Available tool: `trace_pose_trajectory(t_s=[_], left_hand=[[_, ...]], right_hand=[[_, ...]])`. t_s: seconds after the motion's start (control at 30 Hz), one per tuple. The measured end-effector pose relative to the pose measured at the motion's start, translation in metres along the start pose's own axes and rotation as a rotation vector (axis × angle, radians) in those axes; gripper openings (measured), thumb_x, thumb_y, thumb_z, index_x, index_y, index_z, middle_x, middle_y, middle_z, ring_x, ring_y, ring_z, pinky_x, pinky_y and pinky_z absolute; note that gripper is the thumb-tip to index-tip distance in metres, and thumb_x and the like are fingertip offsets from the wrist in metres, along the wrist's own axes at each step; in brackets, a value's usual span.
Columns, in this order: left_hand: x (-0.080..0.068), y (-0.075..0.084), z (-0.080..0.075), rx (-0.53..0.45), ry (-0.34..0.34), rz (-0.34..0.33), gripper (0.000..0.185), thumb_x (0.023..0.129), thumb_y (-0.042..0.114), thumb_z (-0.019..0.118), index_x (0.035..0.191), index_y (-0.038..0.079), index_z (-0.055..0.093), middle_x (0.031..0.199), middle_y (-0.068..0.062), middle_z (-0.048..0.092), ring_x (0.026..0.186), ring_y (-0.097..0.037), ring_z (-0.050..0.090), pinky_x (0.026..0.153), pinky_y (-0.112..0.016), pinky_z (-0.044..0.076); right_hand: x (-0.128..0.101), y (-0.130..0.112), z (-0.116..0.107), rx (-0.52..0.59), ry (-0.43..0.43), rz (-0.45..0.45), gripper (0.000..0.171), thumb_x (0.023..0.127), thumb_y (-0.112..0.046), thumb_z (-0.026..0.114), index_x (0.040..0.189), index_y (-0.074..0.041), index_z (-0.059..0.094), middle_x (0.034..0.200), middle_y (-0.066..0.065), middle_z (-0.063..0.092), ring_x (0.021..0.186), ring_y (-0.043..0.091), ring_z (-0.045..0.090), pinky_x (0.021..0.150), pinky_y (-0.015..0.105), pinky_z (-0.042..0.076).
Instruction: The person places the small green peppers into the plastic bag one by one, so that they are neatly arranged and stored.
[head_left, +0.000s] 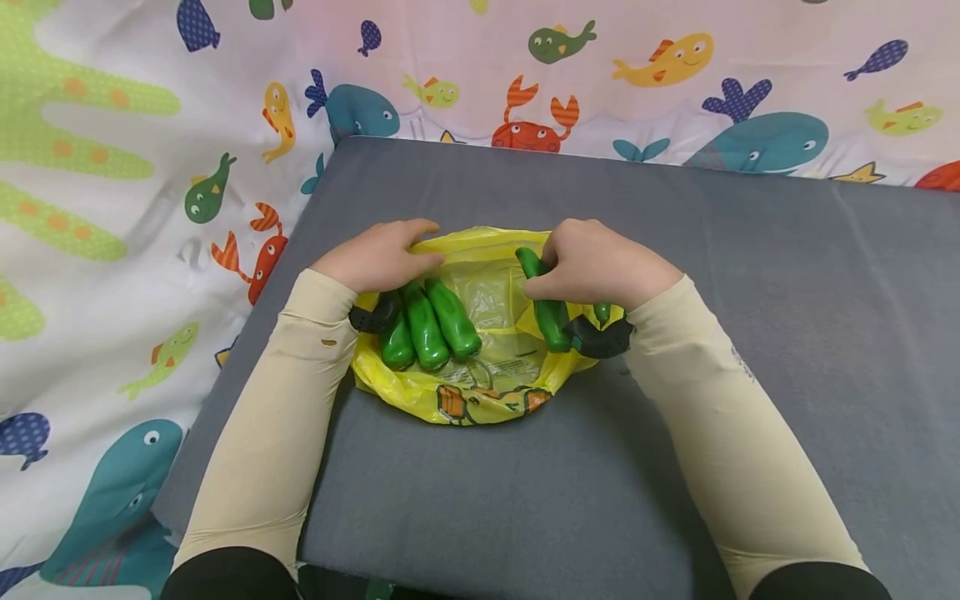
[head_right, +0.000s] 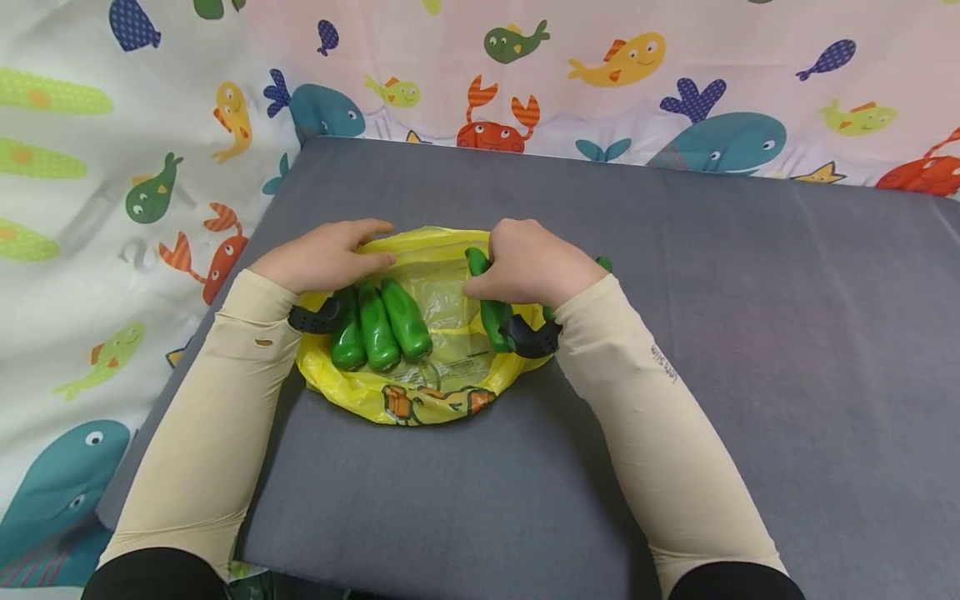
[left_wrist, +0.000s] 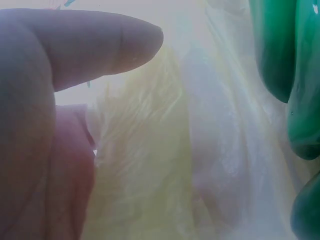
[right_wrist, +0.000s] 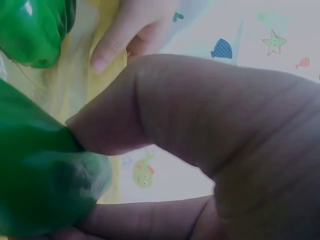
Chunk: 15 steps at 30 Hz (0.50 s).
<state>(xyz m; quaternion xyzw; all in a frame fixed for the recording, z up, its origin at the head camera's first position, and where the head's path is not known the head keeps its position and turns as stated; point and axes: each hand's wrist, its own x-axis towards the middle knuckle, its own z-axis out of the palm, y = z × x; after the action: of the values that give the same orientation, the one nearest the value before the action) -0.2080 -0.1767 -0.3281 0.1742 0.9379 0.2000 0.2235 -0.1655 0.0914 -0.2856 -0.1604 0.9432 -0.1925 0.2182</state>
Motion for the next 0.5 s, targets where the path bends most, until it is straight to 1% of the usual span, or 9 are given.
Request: trace_pose_trajectory(t_s=[0.2,0.37,0.5], left_hand=[[-0.001,0.0,-0.003,0.003,0.002,-0.006,0.063,0.1,0.045,0.048,0.153,0.014,0.034,0.151,-0.011,0.041,0.134,-0.028,0.042,0.108,-0.049,0.035],[-0.001,0.0,-0.003,0.002,0.005,-0.005,0.063,0.1,0.045,0.049,0.153,0.014,0.033,0.15,-0.011,0.042,0.131,-0.028,0.044,0.108,-0.048,0.035],[-0.001,0.0,-0.002,0.0,0.007,-0.003,0.063,0.1,0.045,0.048,0.153,0.014,0.033,0.15,-0.011,0.042,0.131,-0.027,0.045,0.108,-0.048,0.036]], right_hand=[[0.012,-0.007,0.005,-0.02,-0.019,0.003,0.031,0.082,-0.03,0.063,0.059,-0.011,0.058,0.054,-0.003,0.036,0.05,0.014,0.038,0.051,0.028,0.032],[0.021,-0.011,0.01,-0.023,-0.047,0.01,0.038,0.084,-0.037,0.065,0.057,-0.013,0.052,0.053,-0.003,0.035,0.047,0.014,0.037,0.05,0.027,0.031],[0.027,-0.014,0.014,-0.021,-0.061,0.011,0.04,0.083,-0.038,0.065,0.056,-0.014,0.049,0.052,-0.003,0.035,0.046,0.014,0.036,0.049,0.027,0.031]])
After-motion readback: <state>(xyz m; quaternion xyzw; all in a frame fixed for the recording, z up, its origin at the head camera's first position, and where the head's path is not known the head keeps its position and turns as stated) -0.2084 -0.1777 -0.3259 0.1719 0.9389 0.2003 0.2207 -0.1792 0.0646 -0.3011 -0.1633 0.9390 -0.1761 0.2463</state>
